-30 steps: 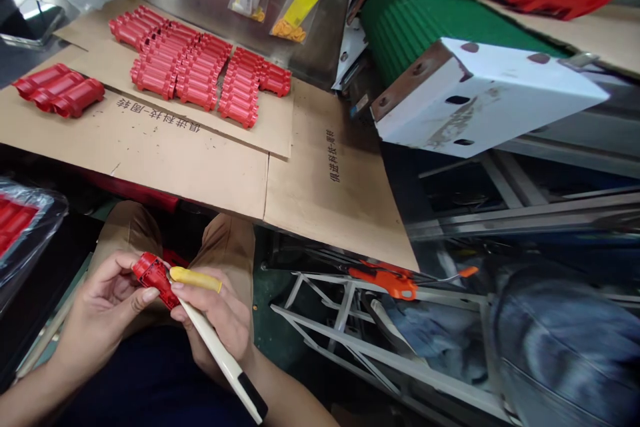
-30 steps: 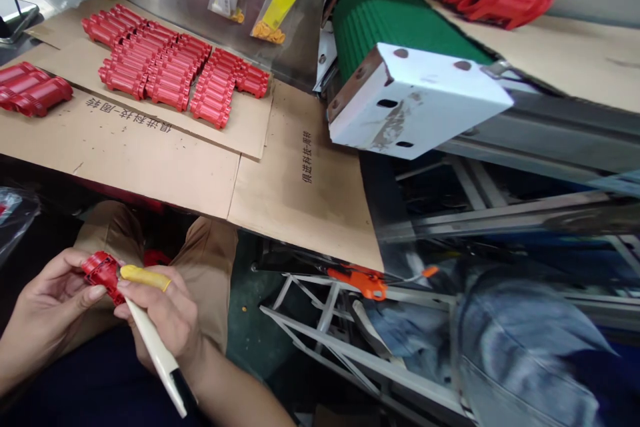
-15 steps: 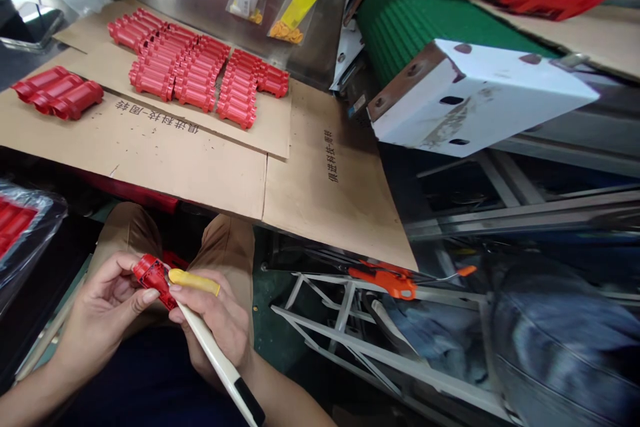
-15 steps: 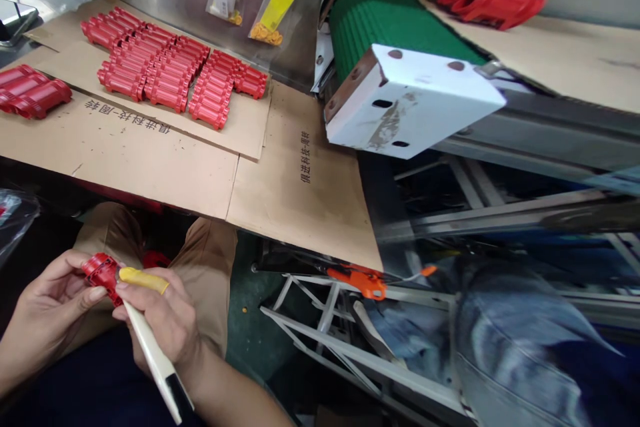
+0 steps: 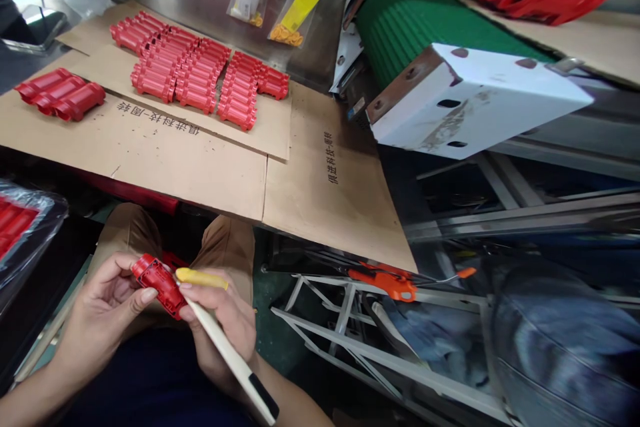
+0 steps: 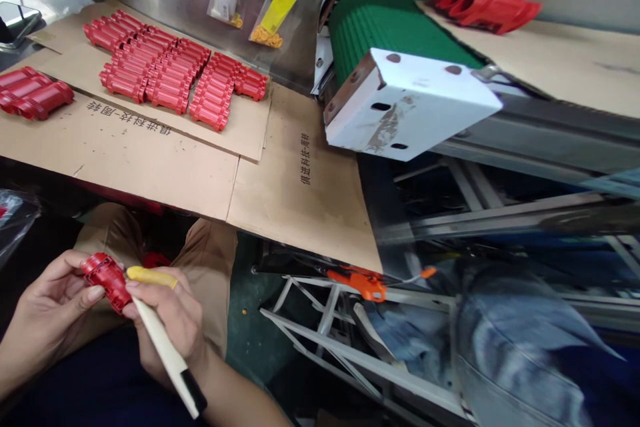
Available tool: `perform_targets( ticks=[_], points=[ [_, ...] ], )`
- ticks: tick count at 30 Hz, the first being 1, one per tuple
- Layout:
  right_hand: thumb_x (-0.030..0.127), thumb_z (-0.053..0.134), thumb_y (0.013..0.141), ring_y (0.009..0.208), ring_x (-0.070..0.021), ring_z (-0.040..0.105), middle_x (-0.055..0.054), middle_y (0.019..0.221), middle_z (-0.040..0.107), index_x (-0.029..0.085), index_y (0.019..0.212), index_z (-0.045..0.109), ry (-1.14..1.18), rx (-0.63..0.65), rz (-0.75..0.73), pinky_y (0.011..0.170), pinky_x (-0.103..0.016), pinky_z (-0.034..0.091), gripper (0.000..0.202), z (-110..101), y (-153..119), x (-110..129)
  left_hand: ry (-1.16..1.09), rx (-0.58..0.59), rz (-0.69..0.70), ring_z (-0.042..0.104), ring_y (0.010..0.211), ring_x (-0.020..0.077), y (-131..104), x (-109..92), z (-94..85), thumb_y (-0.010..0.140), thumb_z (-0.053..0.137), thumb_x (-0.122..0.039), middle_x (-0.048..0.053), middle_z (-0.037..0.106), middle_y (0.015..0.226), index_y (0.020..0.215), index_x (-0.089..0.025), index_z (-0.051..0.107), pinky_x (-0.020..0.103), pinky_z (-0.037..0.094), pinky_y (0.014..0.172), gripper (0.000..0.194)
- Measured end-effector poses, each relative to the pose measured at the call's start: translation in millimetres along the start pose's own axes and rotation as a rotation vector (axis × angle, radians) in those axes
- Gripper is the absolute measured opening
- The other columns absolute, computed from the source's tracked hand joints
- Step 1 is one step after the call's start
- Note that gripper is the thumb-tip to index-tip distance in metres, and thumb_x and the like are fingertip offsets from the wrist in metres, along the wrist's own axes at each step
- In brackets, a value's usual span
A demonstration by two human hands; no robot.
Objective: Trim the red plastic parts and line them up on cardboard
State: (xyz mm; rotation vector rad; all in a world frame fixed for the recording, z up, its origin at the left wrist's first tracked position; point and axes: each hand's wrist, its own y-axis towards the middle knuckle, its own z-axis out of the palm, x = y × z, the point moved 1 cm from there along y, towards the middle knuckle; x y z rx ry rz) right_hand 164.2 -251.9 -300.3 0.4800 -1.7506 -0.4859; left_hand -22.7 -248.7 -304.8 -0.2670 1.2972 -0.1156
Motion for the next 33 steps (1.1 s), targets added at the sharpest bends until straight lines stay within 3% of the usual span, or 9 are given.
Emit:
perform_targets(
  ticks=[3,7,10,12,14,17,20,29,33],
  points=[
    [0.019,0.061,0.103,0.101,-0.0220,0.076,-0.009,0.106,0.078,0.022,0.115,0.072,-0.087,-0.026,0.175,0.088,-0.036,0.065,0.016,-12,5,-4,-0.143,0.024,-0.194,0.072,0.080,0.0192,-2,-9,5.3,0.081,0.090,-0.036,0.003,0.076,0.093,0.114,-0.031,0.073,0.027,0.062,0.073,0.038],
    [0.034,0.065,0.101,0.065,-0.0130,0.068,-0.004,0.086,0.074,0.020,0.104,0.074,0.068,0.164,0.561,0.054,-0.022,0.055,0.017,-15,13,-14,-0.176,0.116,-0.452,0.071,0.075,0.0176,-3,-13,4.0,0.083,0.087,-0.042,0.008,0.079,0.104,0.121,-0.025,0.079,0.025,0.061,0.070,0.042],
    [0.052,0.072,0.094,0.044,-0.0079,0.054,0.004,0.062,0.063,0.018,0.091,0.068,0.341,0.307,0.884,0.041,-0.017,0.043,0.034,-7,14,-19,-0.214,0.194,-0.489,0.073,0.086,0.0231,-2,-8,-2.0,0.083,0.082,-0.060,0.017,0.077,0.123,0.124,-0.020,0.082,0.026,0.061,0.070,0.057],
    [0.057,0.070,0.095,0.040,-0.0081,0.051,0.008,0.053,0.056,0.019,0.087,0.064,0.388,0.320,0.960,0.040,-0.017,0.041,0.039,-3,12,-18,-0.223,0.208,-0.411,0.073,0.088,0.0249,-1,-5,-3.1,0.071,0.087,-0.069,0.020,0.076,0.129,0.124,-0.019,0.082,0.027,0.061,0.071,0.073],
    [0.049,0.069,0.098,0.048,-0.0109,0.059,0.004,0.057,0.063,0.019,0.086,0.067,0.243,0.295,0.794,0.047,-0.021,0.050,0.032,-3,11,-15,-0.144,0.101,-0.290,0.073,0.089,0.0230,-2,-5,-0.8,0.063,0.097,-0.056,0.016,0.077,0.125,0.115,-0.021,0.084,0.026,0.061,0.076,0.064],
    [0.023,0.068,0.100,0.088,-0.0199,0.076,-0.008,0.091,0.080,0.018,0.100,0.076,-0.057,0.219,0.282,0.080,-0.031,0.065,0.009,-8,13,-7,-0.057,-0.117,-0.181,0.069,0.079,0.0145,-3,-10,6.5,0.065,0.100,-0.031,0.005,0.080,0.105,0.099,-0.024,0.081,0.018,0.058,0.071,0.040],
    [0.009,0.065,0.100,0.115,-0.0217,0.075,-0.012,0.121,0.080,0.017,0.130,0.071,-0.066,0.160,-0.003,0.099,-0.033,0.065,0.032,-13,11,-4,-0.077,-0.149,-0.177,0.055,0.059,0.0073,-3,-14,11.1,0.066,0.099,-0.032,0.000,0.076,0.086,0.099,-0.023,0.078,0.013,0.046,0.052,0.040],
    [0.016,0.073,0.099,0.098,-0.0210,0.077,-0.010,0.113,0.082,0.020,0.130,0.075,0.109,0.132,-0.079,0.085,-0.035,0.068,0.031,-6,6,-10,-0.034,-0.068,-0.193,0.068,0.084,0.0168,-2,-15,7.9,0.069,0.097,-0.034,0.008,0.078,0.107,0.096,-0.020,0.080,0.019,0.056,0.070,0.035],
    [0.017,0.071,0.101,0.100,-0.0214,0.078,-0.010,0.111,0.083,0.021,0.132,0.074,0.105,0.137,-0.083,0.084,-0.035,0.068,0.031,-6,7,-11,-0.031,-0.075,-0.171,0.069,0.087,0.0191,-3,-14,7.0,0.069,0.096,-0.035,0.006,0.078,0.105,0.094,-0.023,0.079,0.018,0.051,0.062,0.032]
  ],
)
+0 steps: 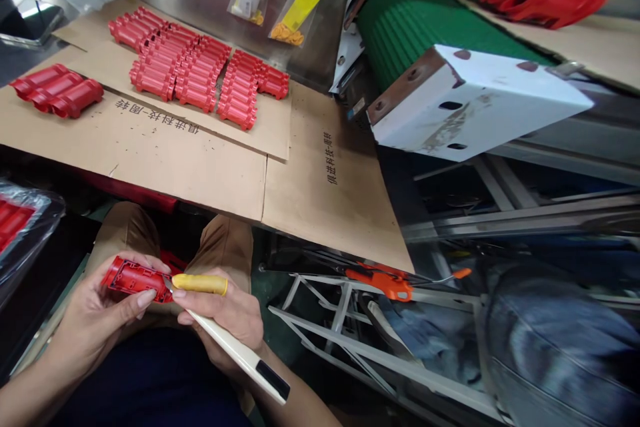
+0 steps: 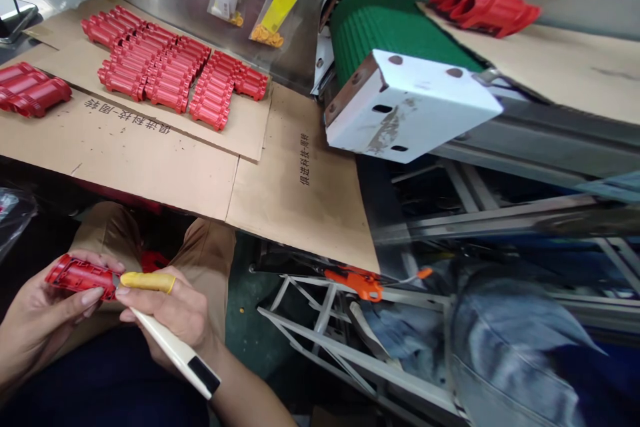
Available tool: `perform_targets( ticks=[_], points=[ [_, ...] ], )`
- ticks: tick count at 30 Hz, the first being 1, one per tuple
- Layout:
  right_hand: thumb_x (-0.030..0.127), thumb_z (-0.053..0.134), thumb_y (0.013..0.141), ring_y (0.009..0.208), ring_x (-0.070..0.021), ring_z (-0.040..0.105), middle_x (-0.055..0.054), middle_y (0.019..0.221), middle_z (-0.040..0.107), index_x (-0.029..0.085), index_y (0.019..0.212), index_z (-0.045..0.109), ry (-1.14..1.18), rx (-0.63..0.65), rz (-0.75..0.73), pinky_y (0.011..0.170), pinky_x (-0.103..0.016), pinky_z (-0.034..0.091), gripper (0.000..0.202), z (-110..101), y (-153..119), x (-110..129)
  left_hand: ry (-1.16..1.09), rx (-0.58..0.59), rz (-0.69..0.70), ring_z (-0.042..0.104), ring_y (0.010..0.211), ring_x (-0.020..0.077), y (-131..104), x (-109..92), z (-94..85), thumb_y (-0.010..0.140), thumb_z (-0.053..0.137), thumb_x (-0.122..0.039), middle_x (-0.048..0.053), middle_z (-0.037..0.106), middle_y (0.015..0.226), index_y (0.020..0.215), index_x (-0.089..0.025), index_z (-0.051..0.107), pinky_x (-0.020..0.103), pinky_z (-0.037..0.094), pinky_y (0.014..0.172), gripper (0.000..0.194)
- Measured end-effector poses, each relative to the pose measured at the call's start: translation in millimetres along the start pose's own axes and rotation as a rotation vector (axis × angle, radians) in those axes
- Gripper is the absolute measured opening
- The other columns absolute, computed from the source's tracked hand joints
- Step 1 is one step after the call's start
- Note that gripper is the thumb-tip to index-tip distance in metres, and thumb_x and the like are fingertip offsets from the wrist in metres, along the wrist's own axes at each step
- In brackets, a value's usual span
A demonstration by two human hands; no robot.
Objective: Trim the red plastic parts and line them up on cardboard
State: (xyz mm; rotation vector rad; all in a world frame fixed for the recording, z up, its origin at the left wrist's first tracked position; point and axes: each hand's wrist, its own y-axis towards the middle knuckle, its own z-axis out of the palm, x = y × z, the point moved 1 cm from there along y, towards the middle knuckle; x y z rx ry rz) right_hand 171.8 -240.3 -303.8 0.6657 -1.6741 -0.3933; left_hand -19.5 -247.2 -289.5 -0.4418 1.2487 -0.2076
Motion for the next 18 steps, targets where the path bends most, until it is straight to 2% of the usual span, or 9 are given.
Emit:
perform_targets(
  ticks=[4,6,13,18],
  points=[
    [0.016,0.073,0.099,0.097,-0.0214,0.077,-0.011,0.113,0.082,0.020,0.129,0.075,0.022,-0.010,0.010,0.082,-0.035,0.067,0.031,0,-2,-1,0.006,0.015,0.003,0.054,0.065,0.0090,0,2,-1.9,0.071,0.095,-0.034,0.004,0.077,0.105,0.095,-0.024,0.079,0.017,0.044,0.054,0.031],
    [0.015,0.074,0.098,0.096,-0.0209,0.077,-0.012,0.114,0.081,0.020,0.127,0.076,0.028,-0.017,0.024,0.082,-0.035,0.067,0.029,1,-3,-1,0.001,0.014,-0.004,0.050,0.061,0.0071,0,2,-2.4,0.070,0.096,-0.034,0.004,0.077,0.105,0.095,-0.023,0.079,0.016,0.042,0.053,0.032],
    [0.014,0.074,0.098,0.100,-0.0211,0.079,-0.011,0.113,0.082,0.020,0.124,0.076,0.024,-0.013,0.109,0.089,-0.036,0.067,0.026,0,-1,8,-0.063,0.039,-0.076,0.052,0.063,0.0084,1,0,-2.8,0.070,0.096,-0.038,0.008,0.076,0.105,0.094,-0.018,0.078,0.017,0.045,0.053,0.036],
    [0.010,0.073,0.097,0.103,-0.0212,0.078,-0.012,0.113,0.082,0.019,0.124,0.075,0.033,-0.020,0.112,0.090,-0.036,0.066,0.028,-2,0,11,-0.089,0.017,-0.089,0.053,0.065,0.0115,1,1,-4.2,0.067,0.097,-0.037,0.008,0.075,0.089,0.097,-0.018,0.077,0.017,0.046,0.054,0.041]
  ],
)
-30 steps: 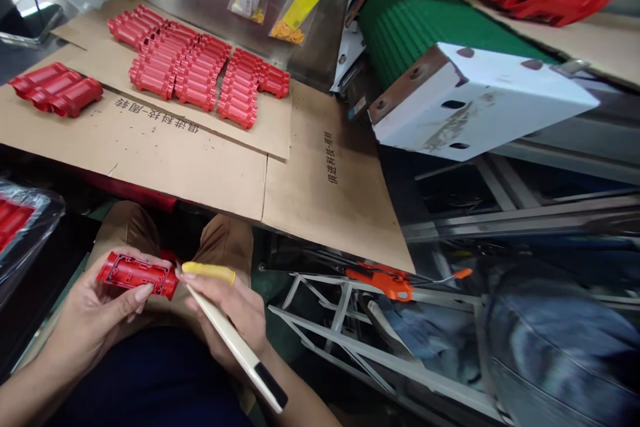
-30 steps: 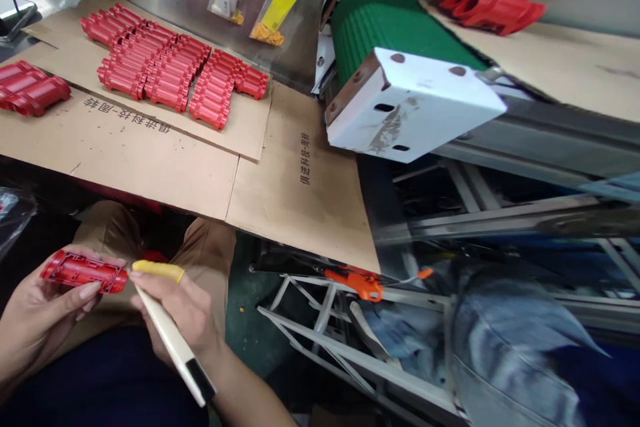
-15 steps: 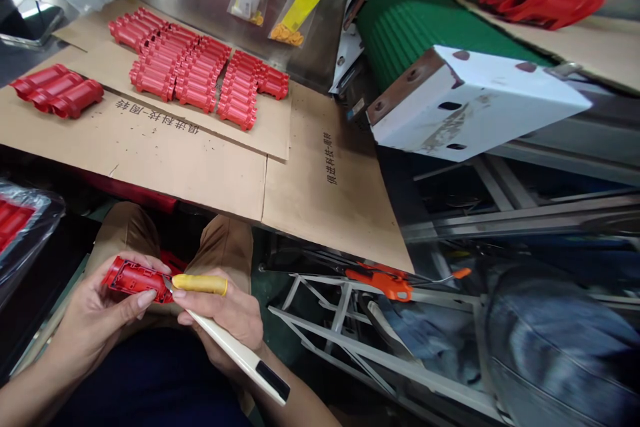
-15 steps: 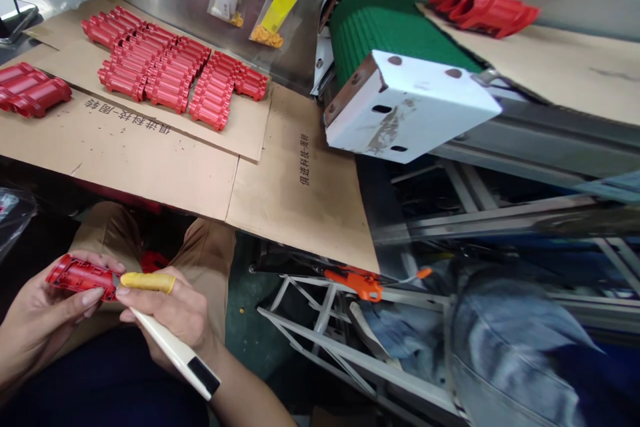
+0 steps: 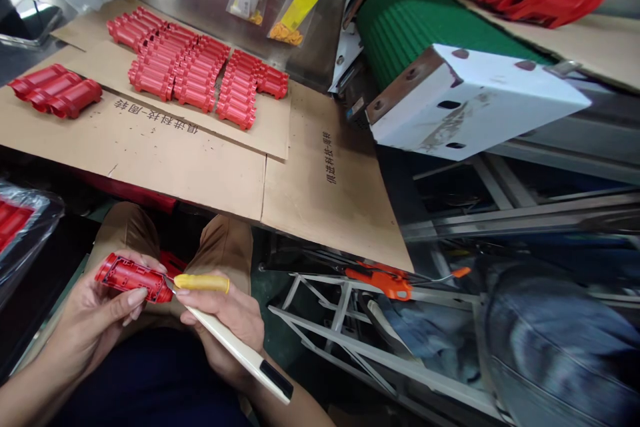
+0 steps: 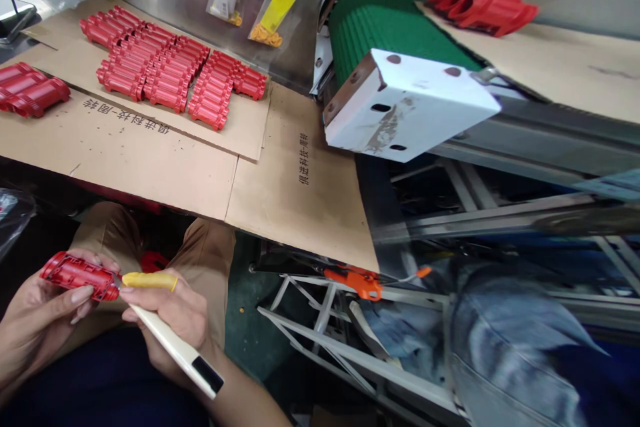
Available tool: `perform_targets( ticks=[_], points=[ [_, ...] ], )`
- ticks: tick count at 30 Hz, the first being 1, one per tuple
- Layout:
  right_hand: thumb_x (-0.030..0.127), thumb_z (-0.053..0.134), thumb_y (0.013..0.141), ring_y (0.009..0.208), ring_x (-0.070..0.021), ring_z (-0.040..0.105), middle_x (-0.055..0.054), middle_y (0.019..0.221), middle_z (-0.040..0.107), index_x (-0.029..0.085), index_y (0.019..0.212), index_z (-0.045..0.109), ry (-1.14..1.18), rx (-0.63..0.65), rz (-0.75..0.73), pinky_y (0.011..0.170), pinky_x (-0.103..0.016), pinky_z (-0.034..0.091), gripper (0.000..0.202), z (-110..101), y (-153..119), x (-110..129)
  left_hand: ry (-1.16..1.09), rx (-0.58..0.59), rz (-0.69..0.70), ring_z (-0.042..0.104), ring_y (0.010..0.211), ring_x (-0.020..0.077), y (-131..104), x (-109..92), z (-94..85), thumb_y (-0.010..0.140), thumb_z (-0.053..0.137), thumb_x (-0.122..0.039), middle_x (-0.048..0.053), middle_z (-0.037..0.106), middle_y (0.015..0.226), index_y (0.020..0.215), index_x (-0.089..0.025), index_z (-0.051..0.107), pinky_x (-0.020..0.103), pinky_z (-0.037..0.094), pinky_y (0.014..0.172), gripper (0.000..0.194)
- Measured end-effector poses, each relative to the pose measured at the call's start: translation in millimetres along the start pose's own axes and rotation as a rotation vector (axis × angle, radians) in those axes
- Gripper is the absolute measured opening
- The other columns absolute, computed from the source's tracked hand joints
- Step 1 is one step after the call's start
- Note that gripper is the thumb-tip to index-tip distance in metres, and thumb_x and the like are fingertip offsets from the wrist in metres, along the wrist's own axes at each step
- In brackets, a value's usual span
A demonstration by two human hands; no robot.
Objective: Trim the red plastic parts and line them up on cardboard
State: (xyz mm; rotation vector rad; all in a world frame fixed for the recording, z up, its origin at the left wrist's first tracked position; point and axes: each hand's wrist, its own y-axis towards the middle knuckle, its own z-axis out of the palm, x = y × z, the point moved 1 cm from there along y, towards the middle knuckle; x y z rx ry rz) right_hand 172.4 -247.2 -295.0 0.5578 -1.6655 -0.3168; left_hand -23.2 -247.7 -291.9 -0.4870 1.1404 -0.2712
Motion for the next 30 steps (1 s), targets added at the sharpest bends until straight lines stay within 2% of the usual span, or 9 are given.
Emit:
perform_targets(
  ticks=[5,8,10,14,17,19,21,25,30],
  points=[
    [0.013,0.072,0.098,0.105,-0.0202,0.078,-0.011,0.112,0.082,0.018,0.118,0.074,-0.012,0.015,0.022,0.092,-0.033,0.065,0.020,-2,1,-3,-0.002,-0.003,0.018,0.054,0.066,0.0114,1,2,-2.3,0.069,0.096,-0.035,0.008,0.074,0.094,0.098,-0.018,0.077,0.018,0.047,0.054,0.039],
    [0.022,0.067,0.103,0.102,-0.0195,0.079,-0.007,0.100,0.082,0.018,0.116,0.070,0.017,0.094,0.047,0.094,-0.034,0.065,0.013,-6,5,-9,0.036,0.010,0.046,0.054,0.064,0.0108,2,2,-1.4,0.071,0.095,-0.034,0.007,0.073,0.094,0.096,-0.017,0.077,0.018,0.047,0.054,0.036],
    [0.022,0.064,0.105,0.095,-0.0192,0.079,-0.008,0.097,0.081,0.018,0.118,0.067,-0.043,0.182,-0.054,0.089,-0.034,0.067,0.014,-10,9,-11,0.039,0.001,0.050,0.053,0.060,0.0099,1,1,1.0,0.071,0.096,-0.034,0.004,0.071,0.087,0.101,-0.019,0.075,0.018,0.047,0.051,0.039],
    [0.010,0.066,0.100,0.087,-0.0233,0.074,-0.021,0.111,0.078,0.009,0.122,0.067,-0.385,0.330,-0.358,0.075,-0.036,0.067,0.023,-17,15,-9,-0.013,-0.032,0.066,0.052,0.052,0.0078,1,-4,6.7,0.072,0.096,-0.031,-0.002,0.067,0.079,0.124,-0.025,0.064,0.015,0.043,0.045,0.062],
    [0.008,0.065,0.100,0.086,-0.0237,0.073,-0.022,0.111,0.078,0.007,0.123,0.068,-0.416,0.333,-0.385,0.073,-0.036,0.067,0.024,-17,14,-10,0.034,-0.034,0.099,0.053,0.052,0.0084,0,-5,7.3,0.073,0.095,-0.034,-0.004,0.065,0.075,0.129,-0.027,0.059,0.015,0.046,0.047,0.067],
    [0.011,0.063,0.102,0.094,-0.0231,0.076,-0.018,0.110,0.079,0.010,0.122,0.069,-0.277,0.265,-0.279,0.082,-0.036,0.067,0.021,-14,11,-13,0.105,-0.056,0.159,0.057,0.056,0.0100,-1,-5,6.3,0.073,0.095,-0.035,-0.003,0.068,0.080,0.127,-0.028,0.061,0.016,0.049,0.051,0.064],
    [0.018,0.065,0.103,0.095,-0.0207,0.078,-0.013,0.105,0.080,0.016,0.116,0.070,-0.054,0.169,-0.048,0.084,-0.034,0.067,0.014,-11,9,-16,0.184,-0.090,0.252,0.066,0.067,0.0143,-4,-2,6.0,0.070,0.097,-0.033,0.000,0.072,0.090,0.123,-0.030,0.067,0.021,0.057,0.061,0.061],
    [0.037,0.075,0.099,0.067,-0.0128,0.074,-0.005,0.088,0.079,0.019,0.104,0.070,0.495,0.049,0.464,0.066,-0.026,0.063,0.019,-5,8,-23,0.281,-0.159,0.428,0.073,0.098,0.0236,-10,7,7.9,0.067,0.097,-0.027,0.002,0.074,0.113,0.112,-0.033,0.075,0.031,0.060,0.094,0.051],
    [0.044,0.085,0.090,0.061,-0.0107,0.066,-0.003,0.079,0.076,0.019,0.098,0.063,0.994,0.048,0.710,0.055,-0.020,0.056,0.035,6,6,-23,0.348,-0.085,0.582,0.076,0.101,0.0262,-9,15,2.4,0.074,0.092,-0.019,0.002,0.080,0.109,0.109,-0.036,0.078,0.037,0.059,0.098,0.041]
  ],
)
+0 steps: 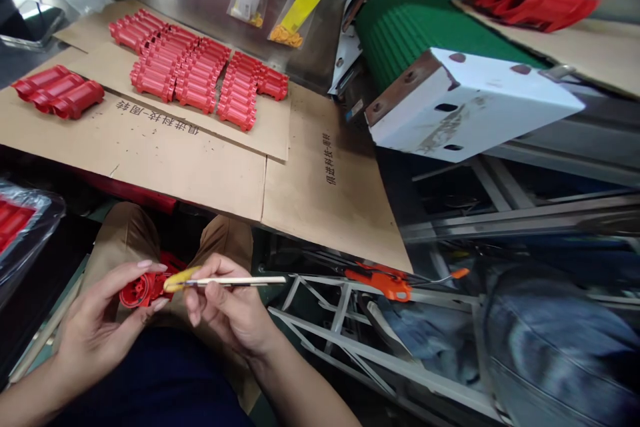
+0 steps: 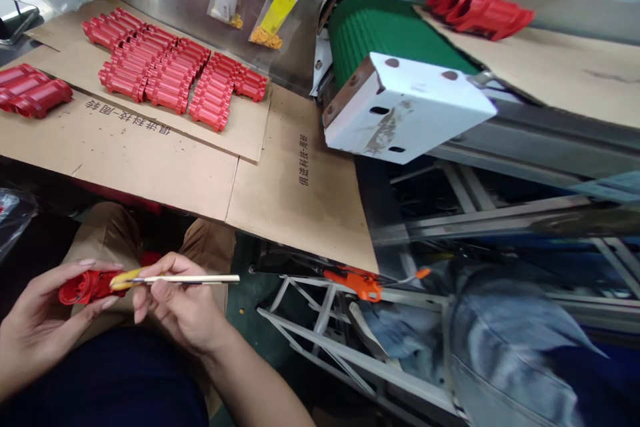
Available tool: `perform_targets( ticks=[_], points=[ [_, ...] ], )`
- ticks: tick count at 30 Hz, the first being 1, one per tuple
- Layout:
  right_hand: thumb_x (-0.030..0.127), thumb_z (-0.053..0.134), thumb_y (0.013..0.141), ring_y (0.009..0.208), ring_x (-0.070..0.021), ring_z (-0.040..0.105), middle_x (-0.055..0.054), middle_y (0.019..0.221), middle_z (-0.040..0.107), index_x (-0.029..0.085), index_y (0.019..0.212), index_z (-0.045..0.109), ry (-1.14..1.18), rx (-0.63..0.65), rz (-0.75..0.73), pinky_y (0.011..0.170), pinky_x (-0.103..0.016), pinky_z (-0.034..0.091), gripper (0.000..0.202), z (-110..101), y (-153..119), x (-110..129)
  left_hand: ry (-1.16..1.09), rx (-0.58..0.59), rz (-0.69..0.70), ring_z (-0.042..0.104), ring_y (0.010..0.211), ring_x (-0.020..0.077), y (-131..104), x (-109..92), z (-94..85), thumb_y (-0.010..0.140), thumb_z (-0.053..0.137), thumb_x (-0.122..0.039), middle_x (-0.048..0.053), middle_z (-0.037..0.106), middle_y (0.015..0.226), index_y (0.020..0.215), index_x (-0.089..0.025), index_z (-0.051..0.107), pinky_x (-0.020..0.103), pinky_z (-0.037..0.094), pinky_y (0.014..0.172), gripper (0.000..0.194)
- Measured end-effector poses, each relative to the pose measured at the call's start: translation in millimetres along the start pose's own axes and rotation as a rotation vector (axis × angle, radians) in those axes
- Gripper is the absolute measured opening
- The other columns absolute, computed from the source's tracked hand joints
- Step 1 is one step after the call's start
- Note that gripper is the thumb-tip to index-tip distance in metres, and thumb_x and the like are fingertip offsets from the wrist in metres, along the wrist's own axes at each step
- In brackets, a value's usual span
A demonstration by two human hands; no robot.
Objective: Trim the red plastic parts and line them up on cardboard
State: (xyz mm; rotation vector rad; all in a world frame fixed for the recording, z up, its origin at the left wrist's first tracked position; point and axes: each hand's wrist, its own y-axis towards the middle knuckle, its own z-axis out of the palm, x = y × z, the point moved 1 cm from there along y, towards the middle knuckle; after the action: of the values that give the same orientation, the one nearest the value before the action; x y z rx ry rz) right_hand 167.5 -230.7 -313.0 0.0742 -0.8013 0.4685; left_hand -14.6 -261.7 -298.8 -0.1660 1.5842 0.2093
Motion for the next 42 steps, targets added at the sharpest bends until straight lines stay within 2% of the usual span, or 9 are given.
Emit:
perform_targets(
  ticks=[3,5,6,10,12,15,36,39,42],
  points=[
    [0.053,0.078,0.093,0.046,-0.0101,0.058,0.002,0.061,0.067,0.022,0.089,0.056,0.113,0.235,0.075,0.042,-0.018,0.048,0.039,4,-6,-7,-0.025,0.046,-0.030,0.077,0.100,0.0273,6,1,-5.0,0.074,0.092,-0.019,0.004,0.081,0.108,0.113,-0.035,0.077,0.037,0.061,0.095,0.045],
    [0.063,0.068,0.097,0.043,-0.0121,0.061,0.003,0.053,0.064,0.023,0.081,0.054,-0.030,0.413,-0.087,0.042,-0.020,0.050,0.046,6,-12,-4,-0.106,0.036,-0.192,0.077,0.093,0.0256,11,-2,-6.8,0.072,0.095,-0.024,0.005,0.081,0.104,0.121,-0.034,0.073,0.033,0.063,0.084,0.054],
    [0.065,0.064,0.099,0.048,-0.0137,0.066,0.002,0.053,0.066,0.023,0.080,0.056,-0.194,0.423,-0.200,0.047,-0.022,0.055,0.047,7,-15,-1,-0.161,0.029,-0.283,0.075,0.087,0.0236,14,-3,-6.8,0.073,0.095,-0.027,0.005,0.080,0.101,0.126,-0.033,0.071,0.030,0.062,0.077,0.058],
    [0.037,0.067,0.105,0.097,-0.0198,0.079,-0.011,0.101,0.083,0.019,0.111,0.073,-0.842,0.065,-0.501,0.088,-0.034,0.065,0.020,8,-18,16,-0.337,0.044,-0.446,0.062,0.064,0.0146,19,-10,-2.8,0.074,0.094,-0.032,0.001,0.074,0.088,0.136,-0.028,0.062,0.021,0.053,0.052,0.070],
    [0.025,0.068,0.103,0.108,-0.0214,0.077,-0.013,0.115,0.081,0.019,0.125,0.072,-0.970,0.011,-0.629,0.094,-0.035,0.065,0.023,10,-16,17,-0.370,0.043,-0.455,0.060,0.062,0.0138,20,-12,-0.7,0.074,0.094,-0.030,0.001,0.075,0.088,0.136,-0.026,0.061,0.021,0.053,0.051,0.070],
    [0.019,0.068,0.102,0.105,-0.0224,0.078,-0.013,0.115,0.081,0.018,0.130,0.071,-1.043,0.018,-0.773,0.089,-0.035,0.067,0.028,11,-14,10,-0.401,0.049,-0.456,0.063,0.065,0.0144,18,-13,0.9,0.074,0.094,-0.028,0.004,0.077,0.094,0.134,-0.025,0.060,0.021,0.054,0.052,0.070],
    [0.033,0.066,0.105,0.102,-0.0215,0.079,-0.010,0.107,0.083,0.019,0.115,0.073,-1.010,-0.055,-0.691,0.091,-0.034,0.066,0.019,10,-12,2,-0.398,0.049,-0.450,0.066,0.069,0.0150,14,-12,-0.7,0.074,0.094,-0.029,0.002,0.075,0.095,0.130,-0.027,0.063,0.020,0.054,0.053,0.064],
    [0.029,0.064,0.106,0.099,-0.0206,0.080,-0.008,0.103,0.083,0.019,0.117,0.070,-1.018,0.013,-0.680,0.090,-0.033,0.067,0.016,6,-11,3,-0.408,0.067,-0.487,0.061,0.062,0.0124,14,-11,-0.5,0.075,0.093,-0.030,0.000,0.070,0.084,0.131,-0.027,0.064,0.019,0.052,0.051,0.063],
    [0.016,0.064,0.103,0.096,-0.0221,0.079,-0.013,0.109,0.081,0.016,0.132,0.064,-1.262,0.179,-0.802,0.085,-0.035,0.068,0.029,0,-10,7,-0.439,0.115,-0.556,0.053,0.056,0.0097,14,-10,-0.7,0.078,0.092,-0.033,-0.002,0.064,0.071,0.135,-0.026,0.064,0.016,0.047,0.051,0.064]
  ],
)
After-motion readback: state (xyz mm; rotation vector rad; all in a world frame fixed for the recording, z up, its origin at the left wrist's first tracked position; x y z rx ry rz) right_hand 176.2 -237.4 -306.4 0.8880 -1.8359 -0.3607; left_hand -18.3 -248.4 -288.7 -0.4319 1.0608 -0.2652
